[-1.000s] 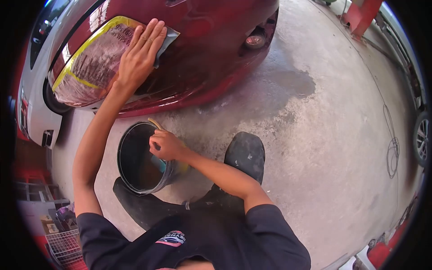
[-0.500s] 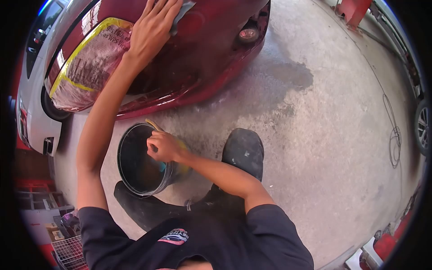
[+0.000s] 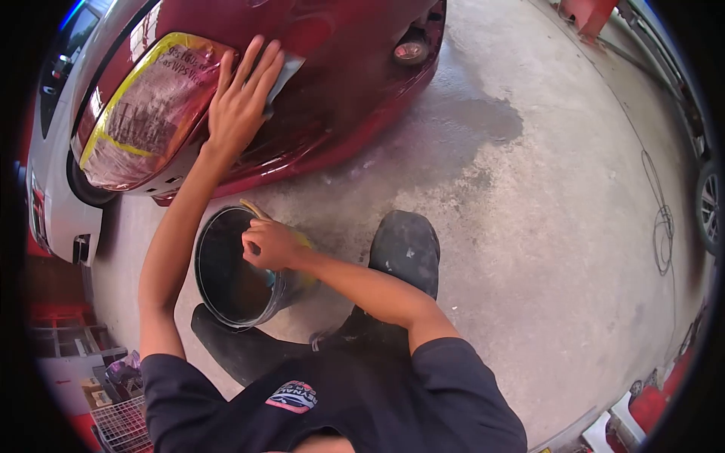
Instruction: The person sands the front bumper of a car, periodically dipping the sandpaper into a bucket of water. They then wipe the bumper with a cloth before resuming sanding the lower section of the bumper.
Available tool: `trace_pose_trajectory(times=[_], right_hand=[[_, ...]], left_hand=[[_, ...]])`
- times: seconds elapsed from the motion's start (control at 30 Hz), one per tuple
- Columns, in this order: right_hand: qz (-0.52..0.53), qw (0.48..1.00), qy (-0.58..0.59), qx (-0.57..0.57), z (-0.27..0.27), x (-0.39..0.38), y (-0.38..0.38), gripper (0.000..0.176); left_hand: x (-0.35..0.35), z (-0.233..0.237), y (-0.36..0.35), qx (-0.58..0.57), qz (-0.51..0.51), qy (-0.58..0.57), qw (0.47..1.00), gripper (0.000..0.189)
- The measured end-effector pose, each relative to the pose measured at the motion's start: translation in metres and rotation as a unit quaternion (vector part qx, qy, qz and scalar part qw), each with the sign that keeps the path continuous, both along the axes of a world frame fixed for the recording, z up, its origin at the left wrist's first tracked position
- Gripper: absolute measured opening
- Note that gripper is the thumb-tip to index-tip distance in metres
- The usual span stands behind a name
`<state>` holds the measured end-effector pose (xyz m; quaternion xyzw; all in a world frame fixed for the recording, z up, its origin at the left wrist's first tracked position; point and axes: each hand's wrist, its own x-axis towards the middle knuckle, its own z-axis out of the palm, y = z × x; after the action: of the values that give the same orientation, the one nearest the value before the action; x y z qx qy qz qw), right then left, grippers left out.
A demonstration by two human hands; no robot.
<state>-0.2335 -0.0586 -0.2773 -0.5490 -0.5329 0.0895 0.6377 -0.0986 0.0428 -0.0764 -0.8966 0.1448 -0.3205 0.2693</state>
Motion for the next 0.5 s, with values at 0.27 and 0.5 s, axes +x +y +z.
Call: trace_pose_trajectory(times=[0.27, 0.5], right_hand=[[-0.023, 1.000, -0.013, 0.017, 0.001, -0.005, 0.005, 0.014], [-0.038, 0.999, -0.036, -0.014, 0.001, 0.001, 0.005, 0.009]], left_hand=[[0.057, 0.020, -0.038, 0.002, 0.023, -0.036, 0.999, 0.058], [0.017, 0.012, -0.005, 0.018, 0.003, -0.008, 1.000, 0.073]])
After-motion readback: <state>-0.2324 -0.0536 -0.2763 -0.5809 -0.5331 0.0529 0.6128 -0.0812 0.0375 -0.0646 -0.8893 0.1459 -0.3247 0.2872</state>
